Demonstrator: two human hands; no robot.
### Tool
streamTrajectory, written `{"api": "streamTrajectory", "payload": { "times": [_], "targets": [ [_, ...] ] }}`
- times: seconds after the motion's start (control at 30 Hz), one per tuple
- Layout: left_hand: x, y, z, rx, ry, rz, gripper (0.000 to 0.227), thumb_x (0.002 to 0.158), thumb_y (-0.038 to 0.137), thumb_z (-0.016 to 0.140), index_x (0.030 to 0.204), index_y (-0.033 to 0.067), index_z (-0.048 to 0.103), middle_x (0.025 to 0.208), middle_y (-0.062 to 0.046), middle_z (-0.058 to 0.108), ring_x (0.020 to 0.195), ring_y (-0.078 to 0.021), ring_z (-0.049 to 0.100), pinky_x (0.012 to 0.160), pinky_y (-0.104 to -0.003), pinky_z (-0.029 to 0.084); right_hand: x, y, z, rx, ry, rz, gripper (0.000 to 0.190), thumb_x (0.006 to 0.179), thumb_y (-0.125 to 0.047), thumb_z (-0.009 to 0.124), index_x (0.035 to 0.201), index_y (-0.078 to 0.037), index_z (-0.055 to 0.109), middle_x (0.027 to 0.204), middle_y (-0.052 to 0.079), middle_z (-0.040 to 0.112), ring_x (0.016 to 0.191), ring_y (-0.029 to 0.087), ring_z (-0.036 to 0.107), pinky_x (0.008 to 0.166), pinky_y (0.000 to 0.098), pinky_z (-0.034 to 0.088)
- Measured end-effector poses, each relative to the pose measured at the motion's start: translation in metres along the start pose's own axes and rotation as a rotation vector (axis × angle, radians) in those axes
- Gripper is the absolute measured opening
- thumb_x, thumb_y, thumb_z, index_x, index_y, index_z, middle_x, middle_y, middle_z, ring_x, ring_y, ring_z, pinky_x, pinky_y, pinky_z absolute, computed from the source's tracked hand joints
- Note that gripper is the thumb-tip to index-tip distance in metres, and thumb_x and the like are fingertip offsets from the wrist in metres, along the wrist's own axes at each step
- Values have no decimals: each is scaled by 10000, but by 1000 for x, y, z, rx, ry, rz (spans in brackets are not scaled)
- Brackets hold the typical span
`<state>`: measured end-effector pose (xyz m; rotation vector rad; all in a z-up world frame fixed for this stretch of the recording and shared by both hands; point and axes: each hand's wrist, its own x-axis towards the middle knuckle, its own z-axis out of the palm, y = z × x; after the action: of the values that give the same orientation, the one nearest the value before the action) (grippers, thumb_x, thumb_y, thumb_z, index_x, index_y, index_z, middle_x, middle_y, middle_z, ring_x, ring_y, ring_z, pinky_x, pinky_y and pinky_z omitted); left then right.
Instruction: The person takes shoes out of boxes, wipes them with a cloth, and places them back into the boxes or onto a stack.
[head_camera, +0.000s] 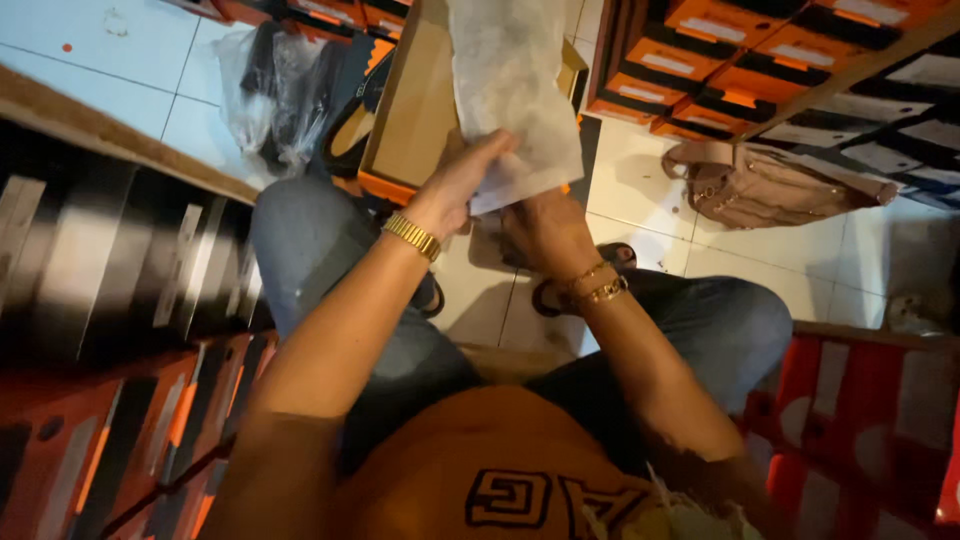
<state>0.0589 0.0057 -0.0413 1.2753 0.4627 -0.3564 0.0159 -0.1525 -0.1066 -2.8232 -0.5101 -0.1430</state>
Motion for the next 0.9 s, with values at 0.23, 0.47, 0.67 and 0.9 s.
{"api": "streamTrajectory", "payload": {
  "times": [0.23, 0.47, 0.67, 0.9],
  "targets": [
    [26, -3, 8, -119, 80, -95, 916, 802, 294, 722, 1527, -99, 323, 1476, -295, 448, 1379, -396, 459, 1086, -553, 425, 12, -5, -16, 574, -112, -81, 735, 884, -190, 749, 1547, -215, 433, 1491, 264, 439, 1227, 550, 568, 973, 599, 535],
    [70, 16, -78, 583, 310, 23, 833, 737, 529, 819, 1397, 118, 521, 1363, -159, 615, 1304, -332, 593, 1043, -498, 511, -12, 77, 10, 1012, 129, 582, 244, 905, -79, 797, 1124, -160, 726, 1100, 41, 744, 813, 105, 676, 800, 261, 573],
    [78, -20, -75, 930, 277, -258, 740, 929, 378, 665, 1458, 57, 259, 1490, -313, 367, 1353, -484, 502, 1137, -570, 428, -15, 88, 51, 1202, -190, 1132, 512, 877, -431, 678, 1303, -152, 625, 893, 56, 672, 737, 151, 595, 623, 315, 479],
    [85, -24, -79, 1085, 270, -216, 653, 925, 356, 621, 1443, 118, 301, 1403, -233, 511, 1287, -442, 584, 1055, -590, 456, -33, 58, 75, 1577, -338, 1282, 872, 797, -750, 710, 1363, -92, 624, 1226, 173, 712, 1091, 348, 712, 930, 516, 574]
  ]
}}
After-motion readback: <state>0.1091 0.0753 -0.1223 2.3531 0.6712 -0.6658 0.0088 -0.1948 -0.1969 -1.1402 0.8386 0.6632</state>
